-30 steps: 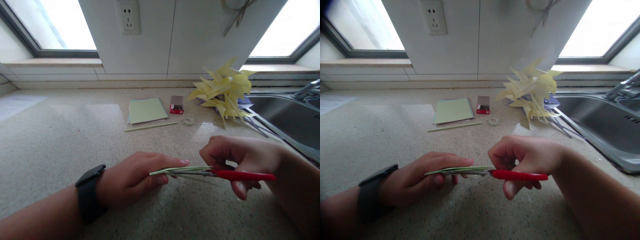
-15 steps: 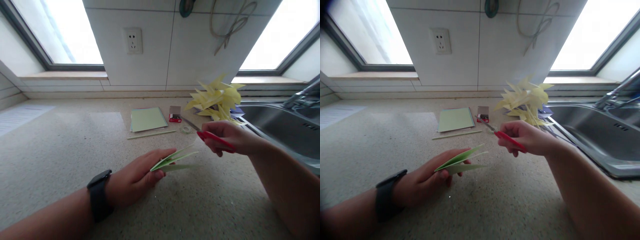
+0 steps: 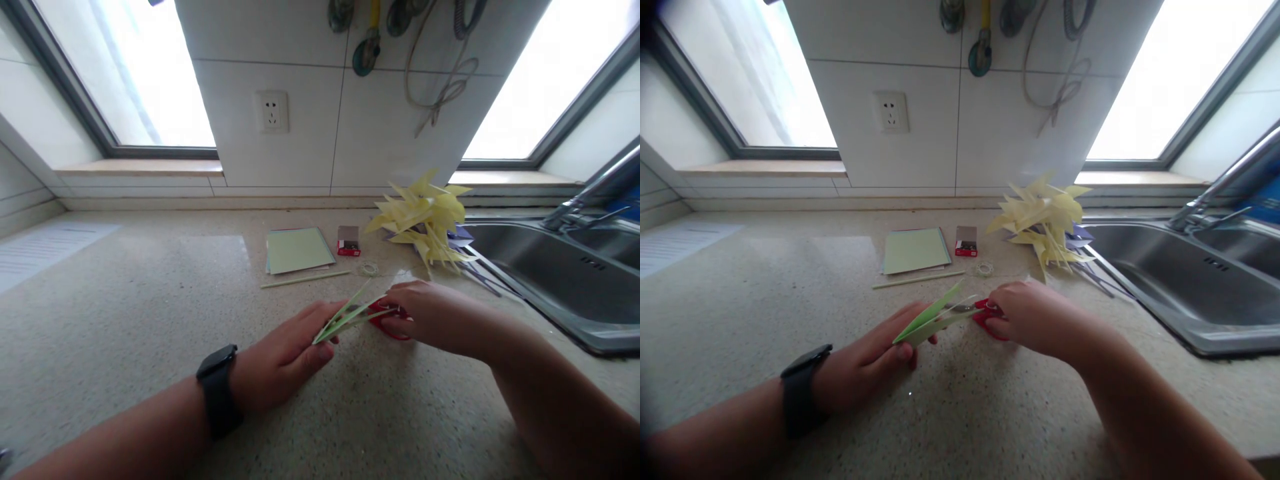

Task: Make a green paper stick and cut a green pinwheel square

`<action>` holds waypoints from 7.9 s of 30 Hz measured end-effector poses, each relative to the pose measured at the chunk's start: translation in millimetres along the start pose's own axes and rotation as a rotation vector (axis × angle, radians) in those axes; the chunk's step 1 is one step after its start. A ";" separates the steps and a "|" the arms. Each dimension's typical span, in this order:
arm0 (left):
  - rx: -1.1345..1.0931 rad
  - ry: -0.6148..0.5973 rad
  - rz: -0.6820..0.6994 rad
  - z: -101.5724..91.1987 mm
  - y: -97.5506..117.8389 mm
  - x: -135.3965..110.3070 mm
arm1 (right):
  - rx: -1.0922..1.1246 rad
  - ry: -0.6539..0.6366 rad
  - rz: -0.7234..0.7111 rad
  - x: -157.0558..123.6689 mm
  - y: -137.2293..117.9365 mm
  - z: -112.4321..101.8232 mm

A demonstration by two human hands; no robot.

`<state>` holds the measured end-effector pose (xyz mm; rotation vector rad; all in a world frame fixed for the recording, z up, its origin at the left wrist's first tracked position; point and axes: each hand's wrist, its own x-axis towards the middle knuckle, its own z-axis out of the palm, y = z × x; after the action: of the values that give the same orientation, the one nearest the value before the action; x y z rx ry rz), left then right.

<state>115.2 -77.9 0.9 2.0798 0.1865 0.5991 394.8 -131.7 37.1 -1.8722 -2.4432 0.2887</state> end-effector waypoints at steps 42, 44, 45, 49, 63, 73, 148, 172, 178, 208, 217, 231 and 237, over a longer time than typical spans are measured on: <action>-0.365 0.357 -0.116 0.3 -13.3 6.4 | 0.829 0.516 -0.436 38.0 -61.5 15.6; -0.352 0.409 -0.128 0.8 -15.8 7.4 | 0.848 0.529 -0.444 39.8 -60.5 18.3; -0.348 0.435 -0.126 1.0 -17.3 7.7 | 0.855 0.534 -0.443 40.7 -60.2 19.8; -0.286 0.464 -0.117 0.0 -21.0 8.1 | 0.867 0.544 -0.431 42.9 -59.7 24.7; -0.208 0.460 -0.117 -0.3 -24.9 7.6 | 0.883 0.521 -0.435 42.3 -61.4 34.9; -0.278 0.449 -0.084 -3.0 -17.6 9.0 | 0.846 0.523 -0.411 39.5 -51.4 35.4; -0.558 0.707 -0.310 -0.6 -23.8 14.3 | 0.964 0.656 -0.115 46.6 -30.1 50.2; -0.693 0.354 -0.453 -6.3 -27.8 9.9 | 0.739 0.266 -0.245 36.0 -9.1 24.2; -0.395 0.342 -0.497 -8.4 -21.8 13.5 | 0.641 0.168 -0.191 30.1 3.1 9.3; -0.550 0.437 -0.519 -2.9 -28.2 12.0 | 0.053 -0.058 0.227 20.3 44.7 -5.0; -0.551 0.430 -0.487 -1.4 -24.3 13.6 | 0.049 -0.134 0.218 15.1 55.5 -10.0; -0.033 0.268 -0.393 3.1 -10.1 9.1 | 1.166 0.269 0.134 32.4 -23.0 8.5; 0.213 0.242 -0.249 3.4 -0.2 9.7 | 1.297 0.164 0.022 35.9 -58.6 27.2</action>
<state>125.3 -76.9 2.6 2.1376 0.6632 0.7001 325.4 -115.0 18.2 -1.1917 -1.3951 1.2512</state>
